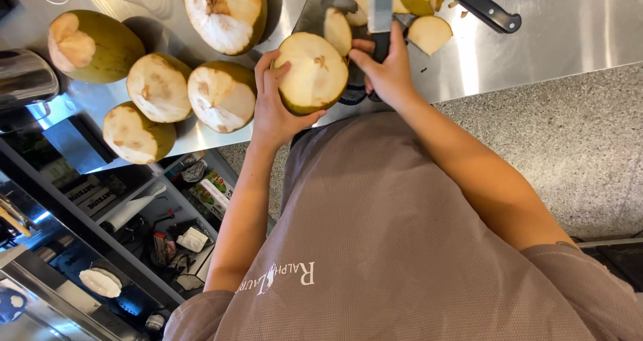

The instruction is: The recorder is peeling and trimming the outer shell of several coconuts using a knife.

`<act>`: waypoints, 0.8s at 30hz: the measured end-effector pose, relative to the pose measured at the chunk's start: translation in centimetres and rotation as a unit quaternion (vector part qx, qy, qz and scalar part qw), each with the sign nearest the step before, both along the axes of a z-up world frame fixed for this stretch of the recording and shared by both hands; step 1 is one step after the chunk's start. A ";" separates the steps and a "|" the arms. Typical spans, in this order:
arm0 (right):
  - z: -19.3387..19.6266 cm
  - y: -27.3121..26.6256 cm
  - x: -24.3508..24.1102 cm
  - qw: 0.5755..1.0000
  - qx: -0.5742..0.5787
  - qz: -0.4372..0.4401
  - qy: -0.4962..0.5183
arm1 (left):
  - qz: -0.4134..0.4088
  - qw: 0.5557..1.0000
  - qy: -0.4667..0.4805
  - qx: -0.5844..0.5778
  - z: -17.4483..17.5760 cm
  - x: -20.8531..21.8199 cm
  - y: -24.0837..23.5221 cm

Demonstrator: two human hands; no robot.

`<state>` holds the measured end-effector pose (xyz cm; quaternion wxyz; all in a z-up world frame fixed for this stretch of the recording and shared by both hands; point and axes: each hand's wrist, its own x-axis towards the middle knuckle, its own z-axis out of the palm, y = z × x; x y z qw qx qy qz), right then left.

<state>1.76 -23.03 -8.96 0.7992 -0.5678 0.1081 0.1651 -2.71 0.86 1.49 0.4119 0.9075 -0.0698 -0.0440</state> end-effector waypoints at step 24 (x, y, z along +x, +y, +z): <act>2.2 -2.1 -2.5 0.986 0.112 0.055 0.112 | -0.018 0.989 0.040 0.144 0.8 0.2 -0.6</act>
